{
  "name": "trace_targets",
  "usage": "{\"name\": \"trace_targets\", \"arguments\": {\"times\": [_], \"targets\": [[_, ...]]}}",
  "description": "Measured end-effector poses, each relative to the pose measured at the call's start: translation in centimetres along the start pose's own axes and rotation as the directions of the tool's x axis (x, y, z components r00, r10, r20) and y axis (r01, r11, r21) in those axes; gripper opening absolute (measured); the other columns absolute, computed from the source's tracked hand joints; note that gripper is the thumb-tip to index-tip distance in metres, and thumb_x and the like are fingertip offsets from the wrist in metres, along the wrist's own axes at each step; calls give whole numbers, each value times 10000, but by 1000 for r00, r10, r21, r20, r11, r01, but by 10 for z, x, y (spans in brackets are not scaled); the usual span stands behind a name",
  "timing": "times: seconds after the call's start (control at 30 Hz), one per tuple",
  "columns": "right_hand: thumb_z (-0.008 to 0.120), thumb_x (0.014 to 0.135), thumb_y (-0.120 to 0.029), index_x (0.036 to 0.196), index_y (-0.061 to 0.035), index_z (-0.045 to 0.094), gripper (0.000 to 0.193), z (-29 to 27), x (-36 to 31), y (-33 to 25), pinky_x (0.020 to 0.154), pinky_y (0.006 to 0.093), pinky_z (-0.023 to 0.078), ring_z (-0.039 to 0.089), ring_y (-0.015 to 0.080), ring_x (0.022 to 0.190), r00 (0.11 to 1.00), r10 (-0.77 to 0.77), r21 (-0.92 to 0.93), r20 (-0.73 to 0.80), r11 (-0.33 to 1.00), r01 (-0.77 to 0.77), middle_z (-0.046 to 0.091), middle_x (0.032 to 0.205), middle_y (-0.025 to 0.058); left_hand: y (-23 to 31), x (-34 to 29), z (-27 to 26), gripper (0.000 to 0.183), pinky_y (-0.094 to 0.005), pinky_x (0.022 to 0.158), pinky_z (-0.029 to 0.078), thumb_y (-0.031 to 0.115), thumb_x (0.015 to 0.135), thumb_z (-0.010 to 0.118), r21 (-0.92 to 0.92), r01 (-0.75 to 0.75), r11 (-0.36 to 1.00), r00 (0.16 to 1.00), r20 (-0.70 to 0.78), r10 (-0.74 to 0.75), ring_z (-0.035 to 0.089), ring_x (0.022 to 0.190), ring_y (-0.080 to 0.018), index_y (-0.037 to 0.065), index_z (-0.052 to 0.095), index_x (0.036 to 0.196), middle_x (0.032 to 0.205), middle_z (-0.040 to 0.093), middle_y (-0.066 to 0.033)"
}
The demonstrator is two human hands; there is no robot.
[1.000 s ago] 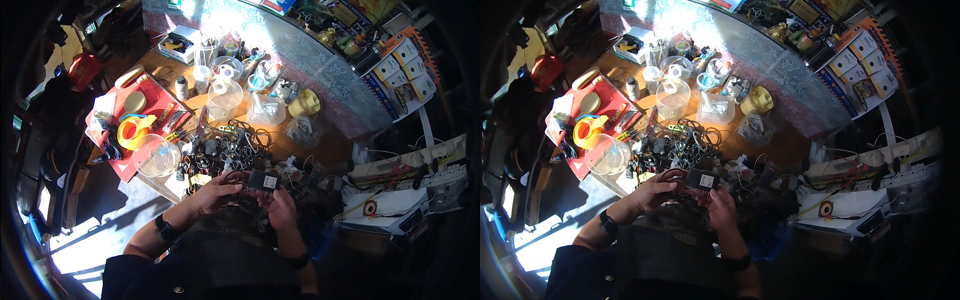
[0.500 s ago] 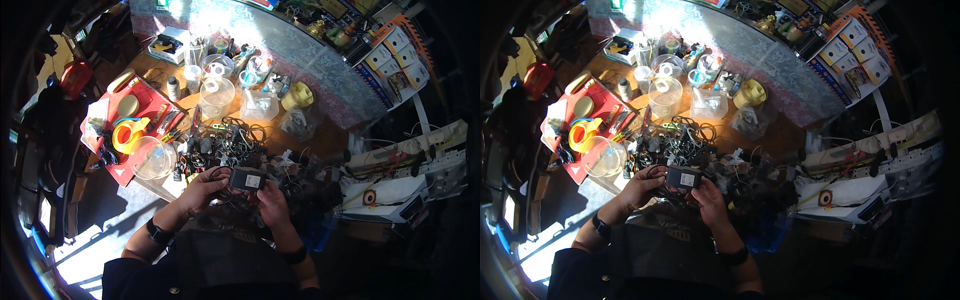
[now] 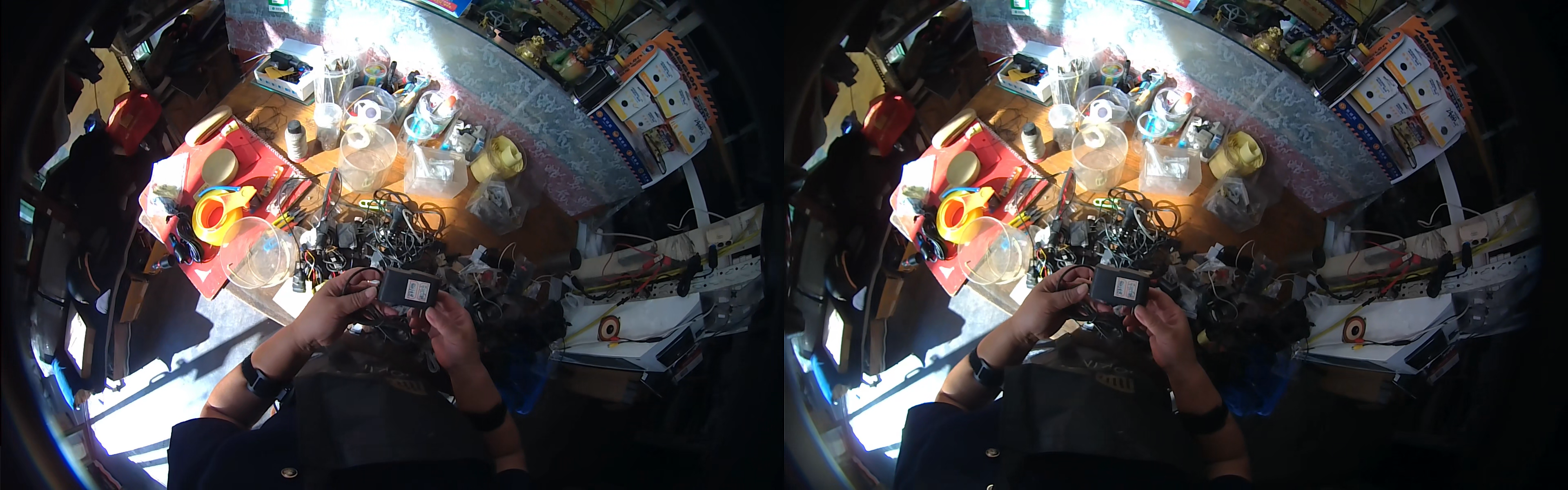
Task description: The person sorts through a cluttered pile of electronic components and cables on a workbench. They pick up and examine various items including a small black box, a camera, and tangled wires, then place them back on the table.
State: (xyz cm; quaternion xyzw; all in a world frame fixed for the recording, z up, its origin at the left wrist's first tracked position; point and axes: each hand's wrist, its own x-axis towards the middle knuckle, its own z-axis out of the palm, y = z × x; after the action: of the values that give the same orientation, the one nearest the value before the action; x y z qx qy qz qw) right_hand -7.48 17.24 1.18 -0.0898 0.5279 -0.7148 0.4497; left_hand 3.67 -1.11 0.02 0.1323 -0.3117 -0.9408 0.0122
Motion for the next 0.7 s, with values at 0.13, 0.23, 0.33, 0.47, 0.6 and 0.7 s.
{"name": "trace_targets", "arguments": {"times": [0.13, 0.23, 0.33, 0.47, 0.6, 0.7], "targets": [[537, 849, -132, 1141, -21, 492, 316, 0, 2, 1, 695, 293, 466, 588, 161, 785, 1000, -16, 5, 14, 1000, 16, 606, 912, 97, -1, 1, 0, 281, -333, 836, 477, 108, 899, 509, -4, -14, 1000, 1000, 10, 14, 608, 915, -240, -2, 457, 1152, 1051, 577, -101], [524, 856, -127, 1144, -13, 491, 312, -2, 2, 2, 688, 293, 464, 585, 166, 778, 1000, -19, 1, -4, 1000, 19, 603, 905, 103, -2, 1, -2, 267, -328, 843, 477, 101, 909, 491, -8, -26, 1000, 1000, 15, 26, 608, 917, -243, -9, 458, 1150, 1048, 578, -105], [527, 855, -131, 1137, -5, 501, 310, -5, 1, 3, 689, 287, 460, 579, 163, 770, 1000, -21, 14, -21, 1000, 21, 603, 895, 97, -3, 2, -4, 273, -354, 848, 479, 106, 892, 517, -22, -28, 999, 1000, 3, 28, 606, 913, -240, 3, 466, 1139, 1038, 577, -99], [522, 851, -111, 1098, 2, 540, 273, -18, -3, 6, 696, 274, 460, 569, 154, 755, 998, -29, 43, -52, 999, 31, 603, 880, 88, 1, -3, -12, 278, -363, 839, 486, 106, 885, 529, 11, -32, 999, 998, -54, 33, 606, 918, -240, 9, 469, 1139, 1027, 576, -95], [509, 860, -95, 1067, 9, 557, 237, -38, -13, 15, 681, 273, 464, 572, 158, 736, 986, -26, 63, -167, 997, 37, 612, 856, 101, 25, -26, -31, 233, -338, 787, 511, 107, 911, 489, 86, -101, 991, 965, -232, 118, 627, 888, -224, 12, 488, 1123, 973, 606, -88], [506, 861, -89, 1038, 11, 561, 210, -54, -20, 24, 664, 276, 468, 578, 162, 722, 966, -37, 73, -255, 996, 57, 618, 838, 101, 55, -51, -51, 262, -329, 751, 522, 77, 902, 485, 324, -239, 916, 860, -368, 354, 641, 841, -215, 12, 494, 1157, 956, 618, -88]]}}
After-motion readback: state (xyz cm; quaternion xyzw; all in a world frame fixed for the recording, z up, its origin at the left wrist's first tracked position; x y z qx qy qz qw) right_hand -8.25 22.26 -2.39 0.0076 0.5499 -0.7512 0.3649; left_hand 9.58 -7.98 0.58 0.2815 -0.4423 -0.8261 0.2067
